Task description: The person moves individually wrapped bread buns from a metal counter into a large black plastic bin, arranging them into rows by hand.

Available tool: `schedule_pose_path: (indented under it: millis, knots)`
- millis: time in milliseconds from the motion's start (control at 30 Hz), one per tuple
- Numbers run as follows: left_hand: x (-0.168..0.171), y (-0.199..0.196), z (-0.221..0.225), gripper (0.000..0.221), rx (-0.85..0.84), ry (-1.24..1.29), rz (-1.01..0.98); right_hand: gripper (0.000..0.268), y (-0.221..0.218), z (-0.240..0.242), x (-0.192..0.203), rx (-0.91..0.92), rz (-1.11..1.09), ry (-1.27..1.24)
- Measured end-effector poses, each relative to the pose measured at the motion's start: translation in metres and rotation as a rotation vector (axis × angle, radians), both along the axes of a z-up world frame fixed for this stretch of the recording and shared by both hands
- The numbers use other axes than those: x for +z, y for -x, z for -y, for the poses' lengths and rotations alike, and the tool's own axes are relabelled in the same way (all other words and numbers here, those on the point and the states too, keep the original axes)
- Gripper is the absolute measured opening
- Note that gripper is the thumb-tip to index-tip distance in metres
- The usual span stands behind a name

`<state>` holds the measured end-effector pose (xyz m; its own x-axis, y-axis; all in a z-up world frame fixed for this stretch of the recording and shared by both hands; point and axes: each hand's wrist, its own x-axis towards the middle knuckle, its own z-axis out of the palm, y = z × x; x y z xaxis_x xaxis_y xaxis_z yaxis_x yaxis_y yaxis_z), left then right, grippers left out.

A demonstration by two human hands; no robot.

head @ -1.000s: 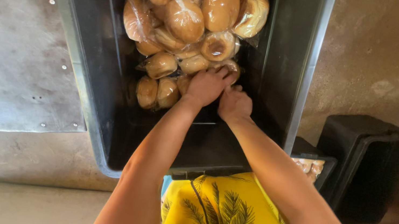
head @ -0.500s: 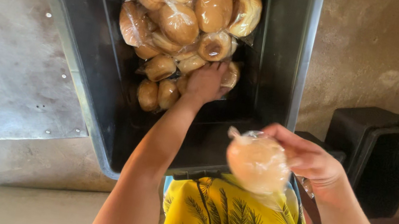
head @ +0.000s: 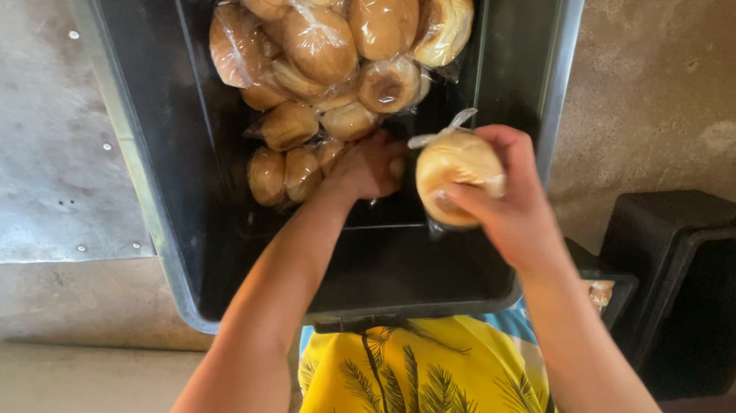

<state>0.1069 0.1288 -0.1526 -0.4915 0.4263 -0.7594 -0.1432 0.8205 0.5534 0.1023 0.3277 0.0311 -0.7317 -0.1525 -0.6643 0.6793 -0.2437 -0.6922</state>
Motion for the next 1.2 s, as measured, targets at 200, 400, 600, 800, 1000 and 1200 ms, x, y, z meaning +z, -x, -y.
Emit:
schedule_pose_path:
  millis: [200, 400, 600, 800, 1000, 1200]
  knots:
    - [-0.003, -0.019, 0.021, 0.054, 0.037, -0.080, -0.225, 0.062, -0.016, 0.056, -0.085, 0.314, -0.379, -0.859]
    - [0.011, -0.014, 0.008, 0.074, -0.105, 0.114, -0.163, 0.070, -0.037, 0.048, -0.212, 0.609, 0.145, -0.962]
    - [0.019, -0.002, -0.021, 0.109, -0.155, 0.145, 0.059, 0.051, -0.029, 0.033, -0.231, 0.537, 0.312, -0.850]
    - [-0.030, -0.018, -0.052, 0.084, -0.215, 0.202, -0.217, 0.079, 0.026, 0.071, -0.202, 0.254, -0.395, -0.952]
    - [-0.013, -0.005, -0.041, 0.101, -0.198, 0.247, -0.115, 0.088, 0.046, 0.085, -0.181, 0.414, -0.419, -0.952]
    - [0.011, 0.005, -0.019, 0.092, -0.188, 0.146, 0.014, 0.061, 0.037, 0.076, -0.121, 0.672, -0.734, -1.258]
